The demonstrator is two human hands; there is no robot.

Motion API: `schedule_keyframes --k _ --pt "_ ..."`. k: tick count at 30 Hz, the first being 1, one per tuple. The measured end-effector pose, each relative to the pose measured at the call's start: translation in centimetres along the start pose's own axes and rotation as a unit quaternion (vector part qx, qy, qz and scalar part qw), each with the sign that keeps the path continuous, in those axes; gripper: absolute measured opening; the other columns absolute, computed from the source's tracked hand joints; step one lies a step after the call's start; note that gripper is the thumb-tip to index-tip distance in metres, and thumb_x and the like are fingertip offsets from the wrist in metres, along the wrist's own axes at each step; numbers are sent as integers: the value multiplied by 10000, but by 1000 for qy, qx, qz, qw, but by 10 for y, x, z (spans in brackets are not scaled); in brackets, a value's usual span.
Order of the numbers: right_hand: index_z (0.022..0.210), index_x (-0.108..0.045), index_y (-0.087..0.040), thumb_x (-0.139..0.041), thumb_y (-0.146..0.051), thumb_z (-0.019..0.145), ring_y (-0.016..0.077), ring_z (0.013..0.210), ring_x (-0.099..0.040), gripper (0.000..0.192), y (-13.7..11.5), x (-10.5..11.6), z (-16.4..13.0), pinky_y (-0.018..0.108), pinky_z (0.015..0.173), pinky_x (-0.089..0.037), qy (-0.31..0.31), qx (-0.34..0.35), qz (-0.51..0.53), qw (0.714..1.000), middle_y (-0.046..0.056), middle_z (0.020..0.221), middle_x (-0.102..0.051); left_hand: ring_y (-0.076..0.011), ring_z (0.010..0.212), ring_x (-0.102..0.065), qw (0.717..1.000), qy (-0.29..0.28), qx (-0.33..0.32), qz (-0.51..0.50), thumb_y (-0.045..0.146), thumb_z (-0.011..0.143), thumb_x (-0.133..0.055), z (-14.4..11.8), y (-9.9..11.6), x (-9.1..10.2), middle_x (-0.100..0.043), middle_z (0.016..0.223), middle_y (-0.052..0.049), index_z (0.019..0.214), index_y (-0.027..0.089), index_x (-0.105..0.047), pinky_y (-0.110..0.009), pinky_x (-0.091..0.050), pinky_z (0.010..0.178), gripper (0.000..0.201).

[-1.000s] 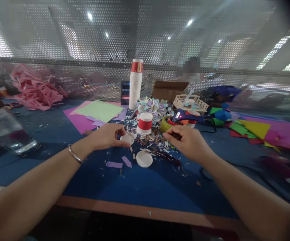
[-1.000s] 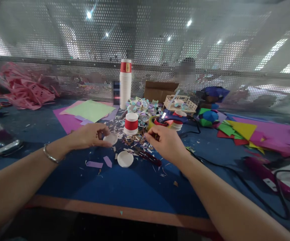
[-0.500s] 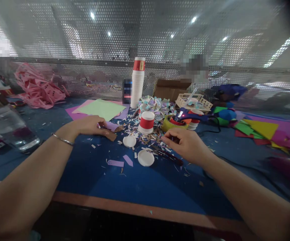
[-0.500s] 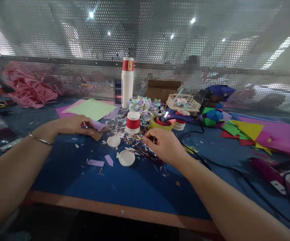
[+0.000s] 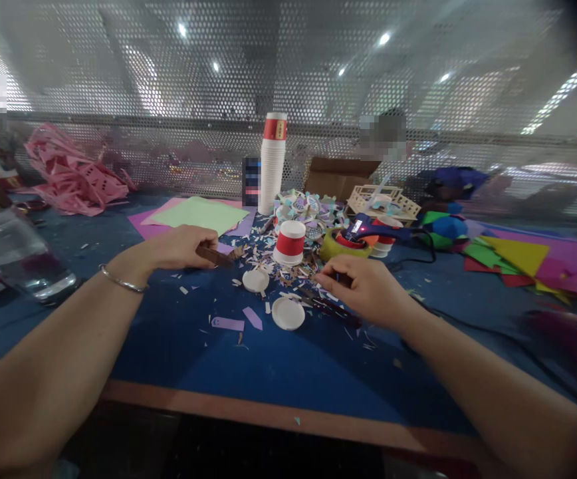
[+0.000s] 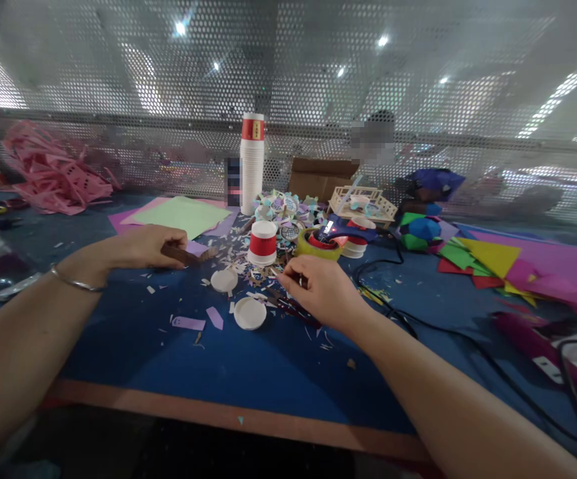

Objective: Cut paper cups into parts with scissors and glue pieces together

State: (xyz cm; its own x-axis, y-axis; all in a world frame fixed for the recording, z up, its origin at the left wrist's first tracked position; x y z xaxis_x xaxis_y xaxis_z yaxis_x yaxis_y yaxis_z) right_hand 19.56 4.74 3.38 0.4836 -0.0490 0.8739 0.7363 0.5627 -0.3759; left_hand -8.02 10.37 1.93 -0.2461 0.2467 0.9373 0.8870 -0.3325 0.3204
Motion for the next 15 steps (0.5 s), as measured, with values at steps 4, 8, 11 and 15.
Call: schedule_keyframes --k 4,8,11,15 --pt "817 -659 -180 -562 -368 971 145 655 -546 262 -8 -2 0 284 583 -391 2 5 22 1000 43 783 -649 -198 690 -580 998 35 -22 -43 498 764 -725 -5 23 7 -656 785 -41 901 201 -649 -307 -336 613 336" --pt "890 -677 -180 -576 -379 974 128 610 -529 238 -21 -6 -1 268 563 -396 -3 2 74 997 28 769 -652 -174 686 -561 984 -37 -93 -148 501 744 -775 -11 66 -18 -636 775 -16 920 199 -659 -291 -362 615 368" --pt "991 -683 -182 -589 -394 971 126 627 -542 233 -33 -14 -2 256 571 -404 -22 8 101 995 29 817 -663 -169 684 -572 972 -63 -129 -187 463 757 -777 -19 97 -32 -651 773 -16 928 193 -663 -285 -371 610 340" --pt "990 -678 -189 -595 -380 967 138 676 -563 210 -45 -25 -4 252 599 -409 -54 29 119 991 25 817 -657 -166 699 -615 959 -65 -149 -233 405 773 -772 -28 123 -41 -676 777 -12 925 190 -662 -268 -403 604 285"
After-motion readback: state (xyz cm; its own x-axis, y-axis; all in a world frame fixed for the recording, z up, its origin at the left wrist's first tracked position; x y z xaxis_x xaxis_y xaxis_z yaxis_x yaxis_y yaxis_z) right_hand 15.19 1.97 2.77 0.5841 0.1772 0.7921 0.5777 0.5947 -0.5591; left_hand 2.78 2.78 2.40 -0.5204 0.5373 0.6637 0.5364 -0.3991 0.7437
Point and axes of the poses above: each hand's wrist, its own z-axis towards the middle knuckle, its own x-axis out of the back of the hand, y = z × x, the point moved 10 cm from there along z, towards the middle knuckle
